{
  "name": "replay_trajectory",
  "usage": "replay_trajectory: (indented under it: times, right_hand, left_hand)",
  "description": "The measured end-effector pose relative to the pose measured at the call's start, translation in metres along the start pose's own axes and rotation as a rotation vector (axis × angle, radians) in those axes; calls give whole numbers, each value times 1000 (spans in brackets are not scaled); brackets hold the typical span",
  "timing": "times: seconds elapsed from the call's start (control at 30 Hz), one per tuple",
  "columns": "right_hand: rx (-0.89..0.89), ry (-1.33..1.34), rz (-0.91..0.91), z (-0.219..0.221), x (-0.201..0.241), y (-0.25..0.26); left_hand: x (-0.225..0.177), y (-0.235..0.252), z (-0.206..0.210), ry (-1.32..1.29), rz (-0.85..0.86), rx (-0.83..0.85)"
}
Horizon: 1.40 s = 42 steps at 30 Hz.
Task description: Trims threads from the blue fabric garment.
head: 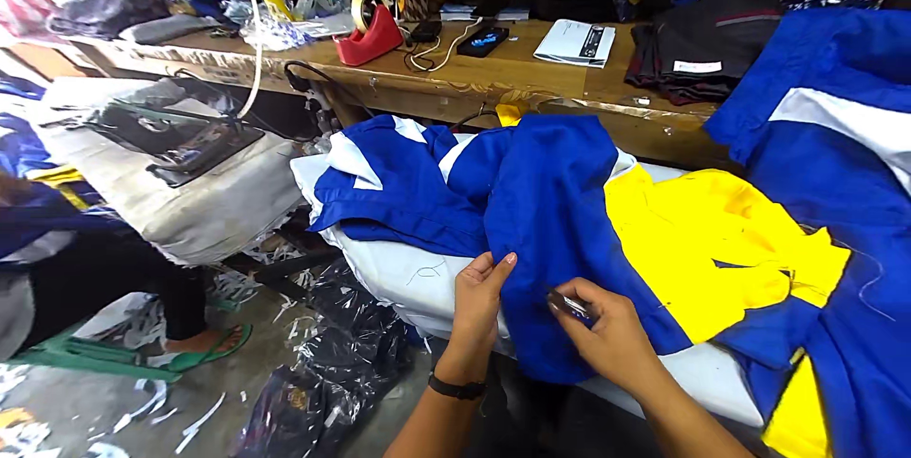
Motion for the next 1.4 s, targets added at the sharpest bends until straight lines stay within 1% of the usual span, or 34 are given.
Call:
replay_trajectory:
  times: [0.03, 0.1, 0.13, 0.17, 0.2, 0.23, 0.3, 0.37, 0.4, 0.5, 0.63, 0.73, 0.97, 1.2, 1.4]
  right_hand:
    - [23, 208, 32, -2, 5, 0]
    - [138, 693, 147, -3, 17, -1]
    - [197, 865, 198, 0, 20, -2]
    - [221, 938, 232, 4, 20, -3]
    - [205, 929, 251, 9, 17, -4]
    - [168, 863, 264, 14, 14, -5]
    - [110, 726, 278, 21, 8, -6]
    - [108, 707, 282, 22, 6, -9]
    - [132, 737, 288, 21, 6, -11]
    - [236, 881, 338, 14, 12, -16]
    - [462, 1030, 344, 9, 19, -18]
    - [535, 1143, 328, 10, 17, -20]
    - [470, 1184, 373, 10, 19, -17]
    - [454, 1147, 383, 10, 17, -18]
    - [445, 1150, 398, 9, 16, -17]
  left_hand:
    - [0, -2, 0, 1, 34, 7]
    - [0, -9, 0, 13, 62, 49]
    - [-1, -13, 0, 24, 61, 88]
    - [-2, -18, -1, 34, 62, 123]
    - [-2, -22, -1, 44, 76, 144]
    - [-2, -25, -1, 62, 114, 144]
    - [0, -30, -3, 125, 252, 111]
    - [3, -33, -6, 166, 362, 85]
    - [4, -34, -7, 169, 376, 86]
    - [4, -38, -8, 150, 342, 121]
    - [7, -38, -8, 137, 387, 149]
    - [7, -39, -8, 126, 411, 165]
    - [8, -39, -7, 161, 449, 181]
    - [9, -40, -5, 160, 456, 189]
    - [10, -40, -4, 198, 507, 176]
Point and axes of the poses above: each hand's wrist, its own y-axis towards the middle knuckle, its own z-axis out of the palm, x = y × z, the point moved 2 cm from there along y, towards the middle knuckle, and after that the axes turned 4 degrees about -z, right-handed, at the moved point
